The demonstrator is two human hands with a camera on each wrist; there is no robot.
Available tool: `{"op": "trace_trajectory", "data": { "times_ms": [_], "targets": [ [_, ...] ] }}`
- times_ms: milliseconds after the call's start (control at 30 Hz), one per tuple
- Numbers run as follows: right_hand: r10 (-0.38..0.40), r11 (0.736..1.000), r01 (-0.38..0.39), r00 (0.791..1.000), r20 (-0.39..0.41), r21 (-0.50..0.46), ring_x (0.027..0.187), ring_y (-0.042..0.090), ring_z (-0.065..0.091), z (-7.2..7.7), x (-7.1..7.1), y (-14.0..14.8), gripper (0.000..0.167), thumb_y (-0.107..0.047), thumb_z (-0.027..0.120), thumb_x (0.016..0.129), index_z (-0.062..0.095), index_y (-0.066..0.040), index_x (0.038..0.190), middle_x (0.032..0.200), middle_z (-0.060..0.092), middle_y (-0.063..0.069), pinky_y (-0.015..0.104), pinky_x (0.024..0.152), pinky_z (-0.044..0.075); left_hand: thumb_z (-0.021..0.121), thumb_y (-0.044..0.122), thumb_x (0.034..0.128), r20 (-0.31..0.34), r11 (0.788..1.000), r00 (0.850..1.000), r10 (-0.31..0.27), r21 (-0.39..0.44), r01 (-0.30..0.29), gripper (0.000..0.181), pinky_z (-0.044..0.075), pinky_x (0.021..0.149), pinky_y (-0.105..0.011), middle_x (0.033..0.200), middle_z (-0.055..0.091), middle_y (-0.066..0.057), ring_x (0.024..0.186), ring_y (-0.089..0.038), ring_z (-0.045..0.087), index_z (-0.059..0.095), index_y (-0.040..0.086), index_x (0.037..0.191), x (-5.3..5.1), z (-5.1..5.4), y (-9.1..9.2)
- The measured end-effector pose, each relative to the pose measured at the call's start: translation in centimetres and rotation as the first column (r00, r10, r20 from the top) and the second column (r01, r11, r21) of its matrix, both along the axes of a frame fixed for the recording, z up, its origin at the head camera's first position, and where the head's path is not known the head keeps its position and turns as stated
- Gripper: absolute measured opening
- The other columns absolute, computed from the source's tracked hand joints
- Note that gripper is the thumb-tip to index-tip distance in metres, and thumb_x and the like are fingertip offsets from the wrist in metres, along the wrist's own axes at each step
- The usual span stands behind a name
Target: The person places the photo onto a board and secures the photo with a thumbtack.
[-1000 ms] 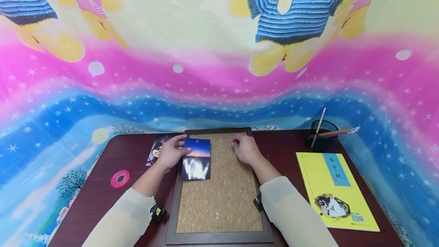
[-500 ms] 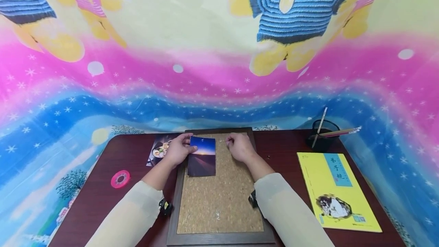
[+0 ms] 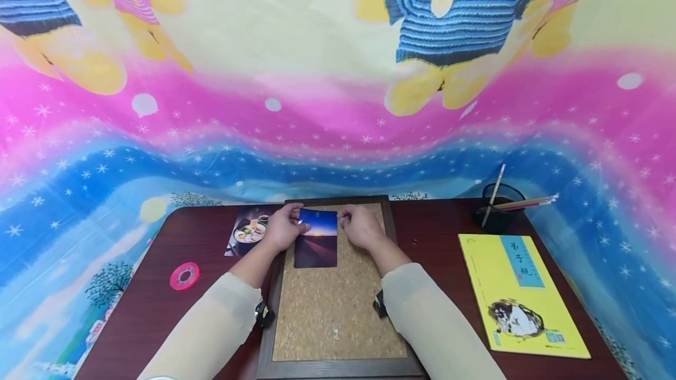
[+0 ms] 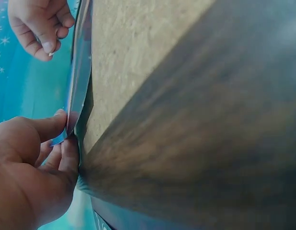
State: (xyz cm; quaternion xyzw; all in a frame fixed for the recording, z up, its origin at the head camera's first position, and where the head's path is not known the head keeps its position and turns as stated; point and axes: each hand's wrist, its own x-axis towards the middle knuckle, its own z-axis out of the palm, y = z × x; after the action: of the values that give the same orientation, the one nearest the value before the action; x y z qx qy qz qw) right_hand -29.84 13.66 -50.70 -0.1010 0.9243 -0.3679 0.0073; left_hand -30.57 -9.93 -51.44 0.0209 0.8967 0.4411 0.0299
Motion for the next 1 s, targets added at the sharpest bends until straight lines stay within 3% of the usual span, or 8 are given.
{"op": "trace_trajectory", "data": {
  "times_ms": [233,467,700,1000],
  "targets": [
    [-0.006,1.000,0.006,1.000,0.015,0.009,0.083,0.016,0.063,-0.1,-0.6,-0.9,0.014,-0.019,0.062,0.104,0.075,-0.015,0.109,0.100,0.073,0.000,0.040,0.079,0.054,0.084,0.016,0.0872,-0.029,0.997,1.000,-0.002,-0.074,0.000,0.060,0.054,0.094,-0.047,0.120,0.070,-0.011,0.109,-0.027,0.066,0.061,0.011,0.142,-0.5,0.0,0.7],
    [-0.021,0.999,0.019,0.999,0.045,0.026,0.090,0.017,0.066,-0.1,-1.1,-1.6,0.017,-0.019,0.059,0.105,0.075,-0.016,0.110,0.103,0.073,-0.002,0.042,0.085,0.055,0.085,0.019,0.0869,-0.034,0.991,0.999,0.005,-0.133,-0.010,0.059,0.054,0.093,-0.046,0.118,0.071,-0.009,0.106,-0.026,0.067,0.062,0.012,0.141,-1.1,-0.4,0.6],
    [-0.032,0.999,0.031,0.999,0.040,0.042,0.088,0.017,0.066,0.1,-1.8,-2.2,0.013,-0.024,0.063,0.104,0.075,-0.020,0.108,0.102,0.073,-0.002,0.043,0.084,0.054,0.085,0.024,0.0873,-0.043,0.982,0.999,-0.022,-0.191,0.014,0.059,0.050,0.099,-0.046,0.119,0.068,-0.009,0.112,-0.028,0.063,0.063,0.012,0.141,-1.5,-0.5,0.4],
    [-0.017,0.999,0.014,0.997,0.074,0.029,0.089,0.018,0.065,0.1,-2.5,-3.1,0.018,-0.022,0.060,0.105,0.076,-0.017,0.112,0.106,0.073,-0.001,0.041,0.082,0.054,0.083,0.031,0.0894,0.009,0.966,0.999,-0.052,-0.252,0.052,0.059,0.046,0.105,-0.047,0.126,0.064,-0.012,0.121,-0.033,0.057,0.063,0.012,0.142,-2.0,-0.6,-0.3]
  ]
}}
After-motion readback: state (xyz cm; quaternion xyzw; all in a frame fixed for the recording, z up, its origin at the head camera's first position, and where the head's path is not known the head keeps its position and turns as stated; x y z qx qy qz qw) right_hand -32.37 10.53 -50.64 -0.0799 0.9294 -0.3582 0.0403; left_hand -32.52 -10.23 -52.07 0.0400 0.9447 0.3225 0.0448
